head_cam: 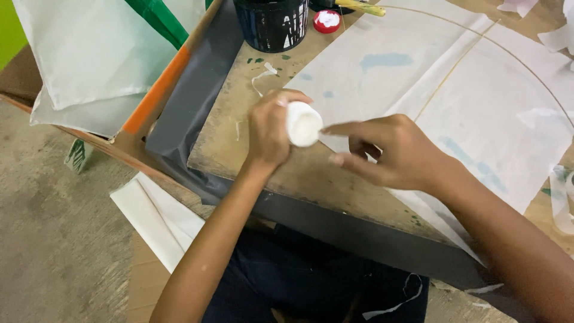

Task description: Assembling a kite by applying glue to paper and attaching wooden frame sticks.

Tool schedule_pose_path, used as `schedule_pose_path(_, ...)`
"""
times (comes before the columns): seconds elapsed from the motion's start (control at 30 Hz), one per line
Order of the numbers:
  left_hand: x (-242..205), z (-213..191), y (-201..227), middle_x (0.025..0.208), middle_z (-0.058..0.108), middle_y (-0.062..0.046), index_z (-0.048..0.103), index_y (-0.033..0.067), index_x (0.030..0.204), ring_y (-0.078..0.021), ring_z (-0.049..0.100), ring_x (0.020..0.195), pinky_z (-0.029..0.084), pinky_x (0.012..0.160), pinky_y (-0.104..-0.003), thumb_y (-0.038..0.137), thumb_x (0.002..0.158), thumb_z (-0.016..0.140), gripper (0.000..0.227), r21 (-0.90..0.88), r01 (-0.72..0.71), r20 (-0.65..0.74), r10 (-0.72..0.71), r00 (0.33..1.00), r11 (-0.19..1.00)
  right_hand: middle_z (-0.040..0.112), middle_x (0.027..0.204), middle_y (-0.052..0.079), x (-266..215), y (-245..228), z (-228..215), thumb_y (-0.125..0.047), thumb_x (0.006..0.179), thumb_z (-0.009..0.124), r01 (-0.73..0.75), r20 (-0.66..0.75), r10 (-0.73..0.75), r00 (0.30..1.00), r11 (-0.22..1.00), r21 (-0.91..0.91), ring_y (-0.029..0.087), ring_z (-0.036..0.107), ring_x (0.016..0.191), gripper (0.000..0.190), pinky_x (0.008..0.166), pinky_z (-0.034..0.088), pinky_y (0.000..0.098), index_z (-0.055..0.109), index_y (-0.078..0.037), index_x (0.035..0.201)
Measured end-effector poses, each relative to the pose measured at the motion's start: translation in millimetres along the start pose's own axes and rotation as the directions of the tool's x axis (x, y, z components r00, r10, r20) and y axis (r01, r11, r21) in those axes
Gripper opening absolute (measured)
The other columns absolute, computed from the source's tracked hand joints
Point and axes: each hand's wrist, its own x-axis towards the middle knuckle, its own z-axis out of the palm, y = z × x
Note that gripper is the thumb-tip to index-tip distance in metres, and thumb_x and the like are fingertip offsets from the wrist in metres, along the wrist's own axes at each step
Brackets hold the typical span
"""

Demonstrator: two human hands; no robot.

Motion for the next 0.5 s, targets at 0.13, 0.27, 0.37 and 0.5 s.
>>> schedule_pose_path(0.13,3,-12,22,0.104,0.076,-0.012,0.075,0.0136,0.111,-0.0252,0.069,0.106,0.049,0.101,-0.037,0.037,0.106,0.019,0.061,-0.090,0.219,-0.059,-0.225,0.973,0.972,0.067,0.054,0.006,2,14,1,-0.021,0.097,0.055,-0.129,-0.006,0.135,0.991,0.963,0.235,0.017,0.052,0.043,0.034,0.048,0.049,0.0292,0.072,-0.007,0.122)
schedule_pose_path(0.27,4,-9,26,0.135,0.061,-0.023,0.057,0.0040,0.136,-0.0369,0.055,0.131,0.036,0.117,-0.047,0.040,0.110,0.023,0.056,-0.024,0.145,-0.198,-0.147,0.969,0.989,0.063,0.054,0.009,4,18,4,-0.029,0.106,0.036,-0.244,0.047,0.248,0.968,0.867,0.434,0.017,0.053,0.046,0.045,0.048,0.048,0.0295,0.069,-0.004,0.123)
schedule_pose_path(0.37,-1,-6,27,0.153,0.050,-0.015,0.052,0.0089,0.145,-0.0346,0.043,0.149,0.023,0.129,-0.058,0.041,0.113,0.029,0.050,0.122,-0.003,-0.230,0.031,0.973,0.992,0.060,0.061,0.008,3,14,-4,-0.038,0.107,0.034,-0.268,0.084,0.266,0.960,0.797,0.541,0.014,0.051,0.050,0.051,0.050,0.042,0.0271,0.066,-0.004,0.127)
schedule_pose_path(0.5,4,0,33,0.137,0.057,-0.014,0.054,0.0113,0.123,-0.0333,0.045,0.143,0.034,0.125,-0.057,0.032,0.107,0.039,0.030,0.292,-0.402,-0.179,0.463,0.868,0.868,0.059,0.066,0.008,4,14,-25,-0.049,0.107,0.032,-0.248,0.057,0.266,0.962,0.771,0.586,0.013,0.049,0.052,0.059,0.045,0.037,0.0248,0.064,-0.005,0.130)
